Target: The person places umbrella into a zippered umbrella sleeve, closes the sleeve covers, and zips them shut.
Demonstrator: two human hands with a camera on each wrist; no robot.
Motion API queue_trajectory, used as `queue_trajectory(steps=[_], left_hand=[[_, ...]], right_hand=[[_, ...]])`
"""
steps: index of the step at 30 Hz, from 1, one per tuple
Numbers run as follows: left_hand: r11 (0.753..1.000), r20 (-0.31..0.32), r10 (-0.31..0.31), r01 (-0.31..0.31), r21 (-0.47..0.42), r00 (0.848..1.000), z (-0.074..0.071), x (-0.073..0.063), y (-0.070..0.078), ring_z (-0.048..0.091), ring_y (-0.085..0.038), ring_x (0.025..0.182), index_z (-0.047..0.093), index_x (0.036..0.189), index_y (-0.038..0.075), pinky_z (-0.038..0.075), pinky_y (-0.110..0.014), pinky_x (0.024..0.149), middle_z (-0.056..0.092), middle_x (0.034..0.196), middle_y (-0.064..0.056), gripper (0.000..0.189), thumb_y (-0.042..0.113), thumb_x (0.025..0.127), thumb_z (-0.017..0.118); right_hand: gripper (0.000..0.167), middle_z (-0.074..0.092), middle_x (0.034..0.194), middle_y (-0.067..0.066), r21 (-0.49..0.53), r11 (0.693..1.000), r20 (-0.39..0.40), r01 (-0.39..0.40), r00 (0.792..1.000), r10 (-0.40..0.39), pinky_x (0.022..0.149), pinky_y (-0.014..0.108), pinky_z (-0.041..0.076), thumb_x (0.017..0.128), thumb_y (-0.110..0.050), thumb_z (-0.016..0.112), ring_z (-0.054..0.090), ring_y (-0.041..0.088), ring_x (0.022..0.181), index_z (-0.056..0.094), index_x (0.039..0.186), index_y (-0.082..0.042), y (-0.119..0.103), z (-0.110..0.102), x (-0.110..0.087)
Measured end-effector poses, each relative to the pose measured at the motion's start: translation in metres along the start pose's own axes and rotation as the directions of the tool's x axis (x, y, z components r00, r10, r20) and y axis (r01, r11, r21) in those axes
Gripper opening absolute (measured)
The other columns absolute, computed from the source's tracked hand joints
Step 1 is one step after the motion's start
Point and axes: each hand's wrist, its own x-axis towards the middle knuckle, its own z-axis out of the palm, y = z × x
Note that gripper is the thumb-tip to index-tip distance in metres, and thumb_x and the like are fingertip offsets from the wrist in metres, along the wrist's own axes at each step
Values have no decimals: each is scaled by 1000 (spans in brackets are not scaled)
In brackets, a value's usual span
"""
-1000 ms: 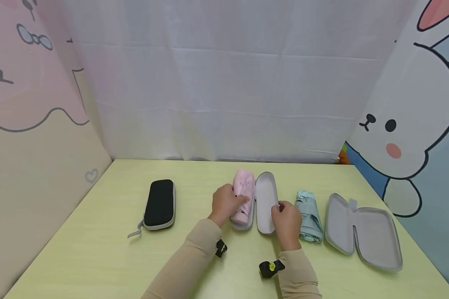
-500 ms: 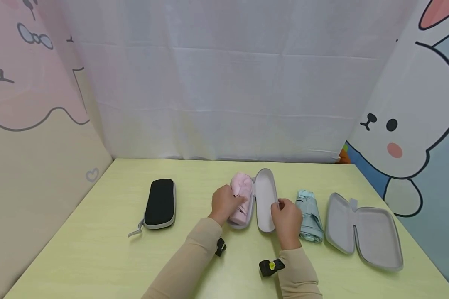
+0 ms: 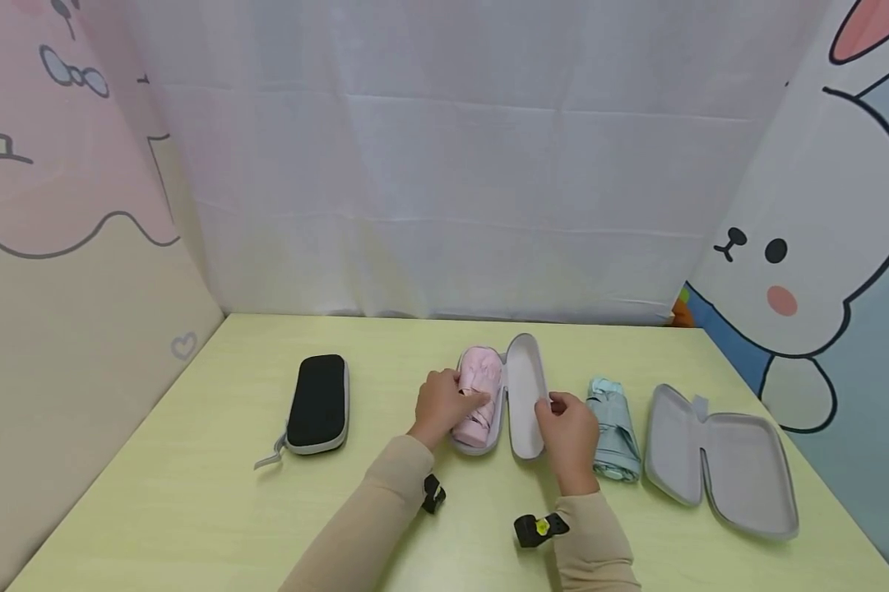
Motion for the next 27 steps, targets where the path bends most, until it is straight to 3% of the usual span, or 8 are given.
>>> queue_trajectory(steps=[5,11,14,17,21,23,27], left_hand=[[971,120,-116,138,-193,986,-5,2,-8,55,-32,96,48,125,-3,46,-42,80,50,115,-20,72,55,84,59],[920,282,-147,236,-313,948,-17,6,-15,54,-25,73,61,102,-3,43,-33,66,59,88,-16,65,57,94,35],[893,318,-178,289,-346,931,-18,7,-18,54,-23,77,59,111,-5,44,-33,72,59,95,-16,72,60,93,32],[861,330,-195,322,-394,924,-16,7,-20,55,-22,81,56,118,-7,45,-34,77,59,98,-15,75,60,92,33],[808,356,-209,366,-462,911,-14,6,-21,54,-17,63,58,108,-5,49,-29,61,56,78,-10,69,58,93,35],[794,362,-211,375,-478,908,-14,6,-21,51,-15,56,58,102,-3,48,-27,52,52,70,-8,65,57,93,35],[786,361,-216,380,-487,907,-15,5,-21,48,-13,53,58,101,-3,47,-25,49,50,67,-6,65,57,93,36]], right_hand=[[51,61,108,24,83,992,106,-94,991,85,78,44,47,91,-39,57,57,34,97,60,116,4,0,-5,4],[71,55,120,25,246,954,207,-171,971,121,87,40,44,92,-56,41,54,32,107,54,124,6,-3,-5,5],[69,53,123,26,333,926,238,-177,966,99,89,35,45,96,-52,37,54,31,109,51,126,8,-7,-3,4],[66,54,123,25,343,927,224,-150,972,74,89,35,45,97,-49,37,56,30,108,52,125,8,-12,1,4],[59,58,118,23,317,944,189,-93,981,33,90,38,44,98,-44,38,58,31,105,57,121,7,-15,8,2],[55,59,116,23,299,953,172,-58,985,6,91,40,44,99,-40,39,57,33,105,59,118,6,-17,12,0],[49,61,115,20,222,975,144,13,989,-46,90,44,42,100,-37,40,57,34,106,63,115,3,-21,19,-2]])
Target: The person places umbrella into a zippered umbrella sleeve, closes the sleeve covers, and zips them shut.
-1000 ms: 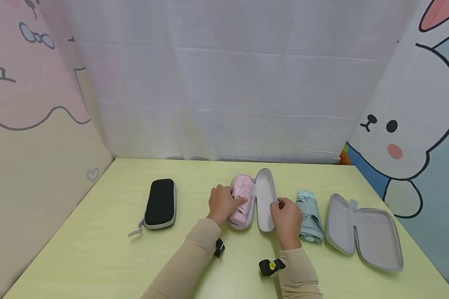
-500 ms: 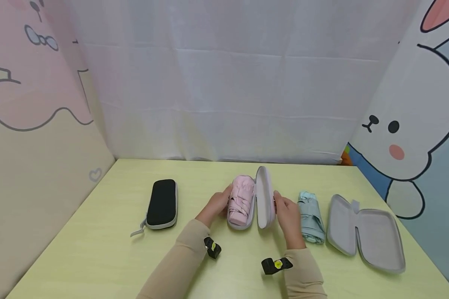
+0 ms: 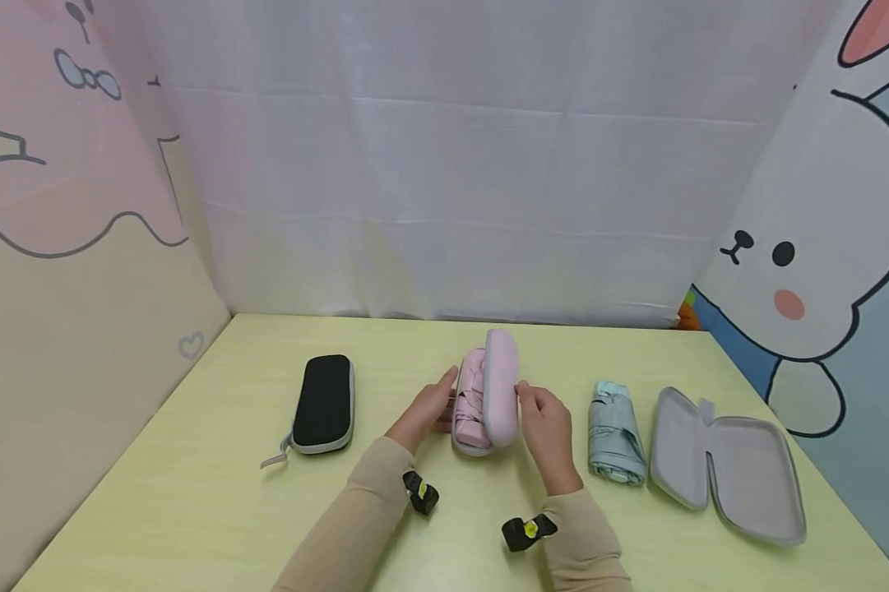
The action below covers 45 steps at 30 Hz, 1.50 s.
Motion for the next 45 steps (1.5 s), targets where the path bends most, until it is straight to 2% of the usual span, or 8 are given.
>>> queue_trajectory(steps=[6,15,23,27,31,38,41,45], left_hand=[[1000,-7,4,-4,17,1000,1,0,0,50,-14,56,57,109,-6,46,-25,52,53,72,-8,69,58,92,36],[1000,-10,16,-16,27,1000,5,-1,0,50,-14,59,57,104,-4,46,-24,52,53,75,-8,63,54,95,35],[997,-27,7,-5,76,1000,8,0,2,48,-15,59,57,110,-5,40,-23,51,54,77,-9,63,53,94,39],[990,-28,52,-47,134,998,7,1,0,50,-16,65,61,106,-3,39,-24,55,58,82,-8,61,54,91,46],[970,-10,113,-108,219,994,5,1,-2,53,-17,71,64,102,-3,42,-26,59,60,85,-8,63,57,85,54],[949,-25,129,-116,293,991,7,0,1,54,-17,67,63,94,-1,42,-27,54,60,80,-6,68,63,73,64],[952,-27,119,-106,288,993,8,3,0,55,-18,70,63,96,-2,44,-28,57,61,83,-7,70,63,72,65],[967,-38,85,-74,244,996,11,7,-3,55,-18,72,61,99,-3,44,-28,59,60,85,-8,69,60,71,68]], right_hand=[[39,63,111,17,-69,996,-10,62,998,-63,88,46,42,100,-30,42,57,32,105,67,110,-1,0,10,-1],[27,67,103,13,-65,987,-33,144,989,-146,81,43,47,96,-20,51,60,28,98,70,98,-1,0,23,-3],[16,65,102,17,-128,941,-16,313,948,-318,79,45,48,86,-3,59,59,32,98,70,95,4,0,30,-5],[17,65,101,19,-175,919,-1,352,934,-358,83,47,45,81,-1,64,58,35,98,69,95,6,0,32,-4],[17,65,102,19,-182,916,10,356,933,-361,80,47,46,81,-1,66,58,36,98,70,95,6,1,33,-3],[16,66,99,18,-198,892,2,406,910,-414,71,44,47,81,0,66,60,33,90,69,96,6,3,34,-4],[17,66,99,18,-161,911,17,381,924,-383,73,42,50,82,1,65,61,31,89,69,97,6,3,31,-4],[18,65,103,17,-82,965,49,249,968,-245,78,40,51,85,0,62,62,30,94,68,102,4,5,26,-1]])
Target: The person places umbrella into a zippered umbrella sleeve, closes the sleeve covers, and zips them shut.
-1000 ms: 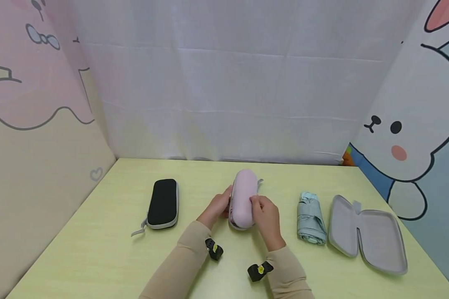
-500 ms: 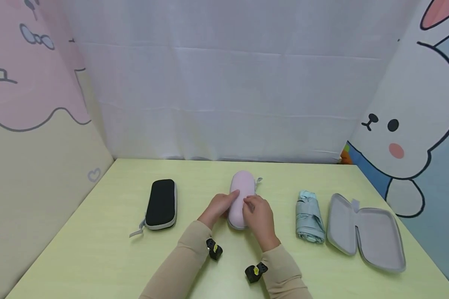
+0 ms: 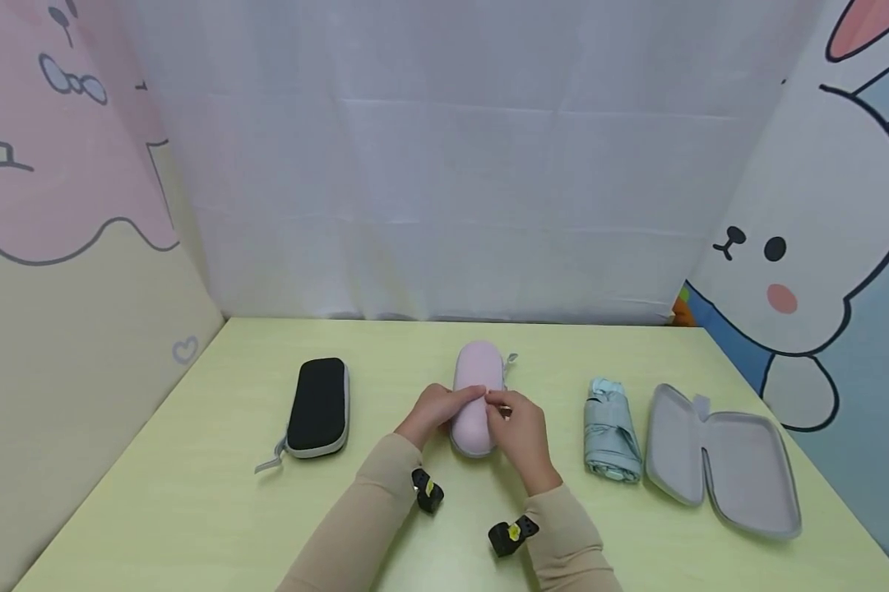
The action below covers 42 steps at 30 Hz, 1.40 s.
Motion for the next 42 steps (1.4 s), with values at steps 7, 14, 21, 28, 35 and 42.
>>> queue_trajectory(steps=[7,14,21,28,35,42], left_hand=[[974,52,-80,89,-207,995,1,2,-6,56,-15,71,61,100,-2,44,-26,61,61,83,-7,67,56,68,73],[893,135,-75,127,-432,988,-5,-1,-1,60,-16,83,58,111,-6,48,-32,79,65,94,-9,71,50,70,74],[839,169,-71,150,-523,983,-10,-4,1,61,-20,89,54,119,-6,49,-35,81,63,102,-12,69,43,74,75],[840,171,-46,131,-527,984,-10,-6,1,61,-22,89,56,117,-5,47,-37,82,64,102,-12,60,35,77,74],[839,162,-29,112,-533,986,-7,-6,-1,62,-22,89,59,114,-6,48,-37,80,65,99,-12,55,31,77,75],[849,151,3,77,-523,989,-6,-6,-1,63,-23,87,61,111,-6,49,-36,76,66,98,-12,52,31,77,75]], right_hand=[[20,66,101,16,33,981,-59,-191,979,193,76,33,47,89,-7,58,60,27,92,68,103,2,12,-9,6],[25,65,106,18,90,969,-72,-232,968,238,69,22,46,92,-9,54,61,28,94,64,110,5,21,-19,14],[27,64,108,19,83,970,-12,-230,973,231,78,33,50,94,-10,52,62,29,95,62,114,5,23,-21,25],[25,63,107,21,105,972,30,-210,978,208,79,35,50,93,-9,55,62,30,95,62,112,7,25,-17,37],[30,57,118,24,236,930,133,-284,957,258,90,42,44,96,-11,52,59,32,104,56,120,7,27,-12,40],[28,62,110,21,267,917,82,-296,955,284,90,43,44,95,-14,55,63,28,97,61,113,6,26,-11,40]])
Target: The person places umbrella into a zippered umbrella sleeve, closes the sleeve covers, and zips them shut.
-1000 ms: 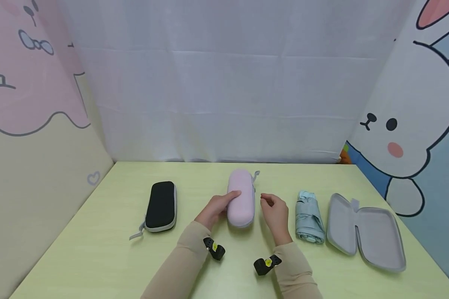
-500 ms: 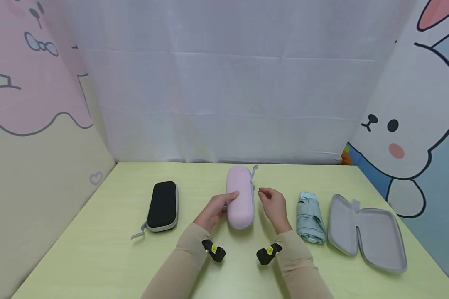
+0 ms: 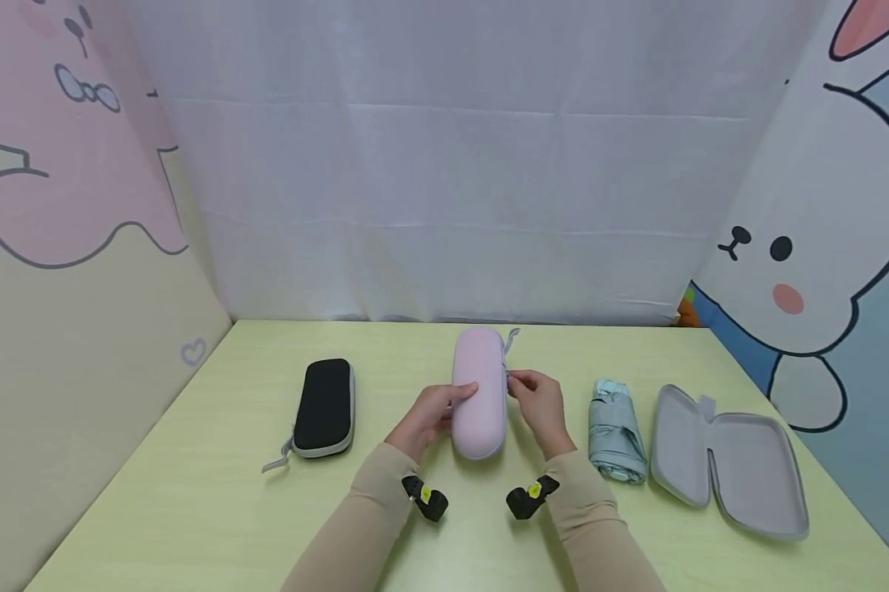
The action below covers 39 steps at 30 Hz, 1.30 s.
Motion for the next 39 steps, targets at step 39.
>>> queue_trajectory(steps=[39], left_hand=[[998,-155,-10,-1,-69,988,5,-2,-1,60,-27,97,54,114,-11,46,-41,86,62,107,-17,54,26,79,73]], right_hand=[[15,66,87,11,42,997,-78,-61,995,64,79,40,51,89,-3,60,61,13,73,65,99,7,-7,8,-9]])
